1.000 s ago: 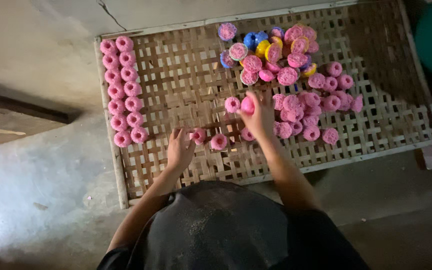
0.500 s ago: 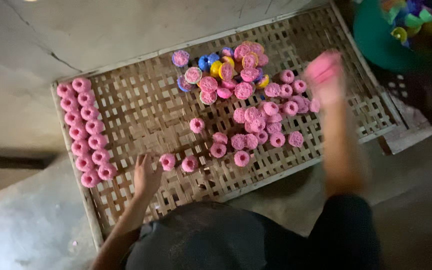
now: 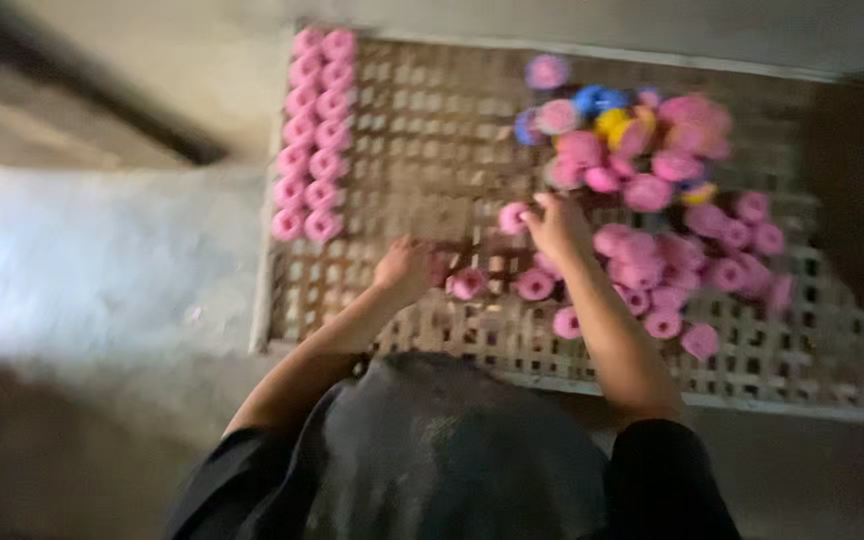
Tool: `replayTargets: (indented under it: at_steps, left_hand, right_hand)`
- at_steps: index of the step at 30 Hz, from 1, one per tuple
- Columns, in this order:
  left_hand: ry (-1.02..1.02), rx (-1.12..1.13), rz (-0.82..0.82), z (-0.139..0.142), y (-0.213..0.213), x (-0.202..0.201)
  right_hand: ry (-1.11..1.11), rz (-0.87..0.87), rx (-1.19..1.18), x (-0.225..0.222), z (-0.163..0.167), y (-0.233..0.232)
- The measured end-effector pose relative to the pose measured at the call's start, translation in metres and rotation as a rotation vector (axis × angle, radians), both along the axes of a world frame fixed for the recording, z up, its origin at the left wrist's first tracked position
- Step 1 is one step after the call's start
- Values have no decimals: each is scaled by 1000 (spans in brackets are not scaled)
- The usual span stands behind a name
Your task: The person picks pink donut-shaped foam decorations from a pile on a woven bamboo tray and arranges them into neat rows across the tray. They occasionally toss non-pink or defective pieces into a nearby green bucket and continue rowing up the remaining pink pieces.
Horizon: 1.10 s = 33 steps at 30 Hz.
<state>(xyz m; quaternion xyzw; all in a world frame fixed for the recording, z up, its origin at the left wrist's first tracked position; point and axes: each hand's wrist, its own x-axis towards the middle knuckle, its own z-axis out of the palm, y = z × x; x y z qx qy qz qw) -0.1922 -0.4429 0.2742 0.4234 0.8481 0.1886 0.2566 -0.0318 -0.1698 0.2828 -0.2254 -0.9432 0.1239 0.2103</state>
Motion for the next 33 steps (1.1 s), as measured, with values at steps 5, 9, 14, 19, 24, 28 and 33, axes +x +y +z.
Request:
replayTargets:
  at_steps: [5,9,14,19,24,28,33]
  left_hand:
    - [240,252,35,15,-30,-18]
    - [-228,121,426,29,-99,-63]
    - [-122,302,659,19,-205,-137]
    - [103,197,617,-6,-237,-174]
    - [60,196,584,-15,-243,-187]
    - [15,240,590,-10,-249,-192]
    - [43,159,427,14,-263,-190]
  right_hand:
    - [-119,-78,-155,-39,-5,-60]
    - [147,91,-325,-85,-26,-143]
    - [168,292,-936,-176,-75,-262]
    - [117,125,-866,-228,-89,-329]
    - [120,35,-645,-233,-62,-356]
    - [156,17,-522,-236,-46,-381]
    - [212,4,-503,-185,-32,-357]
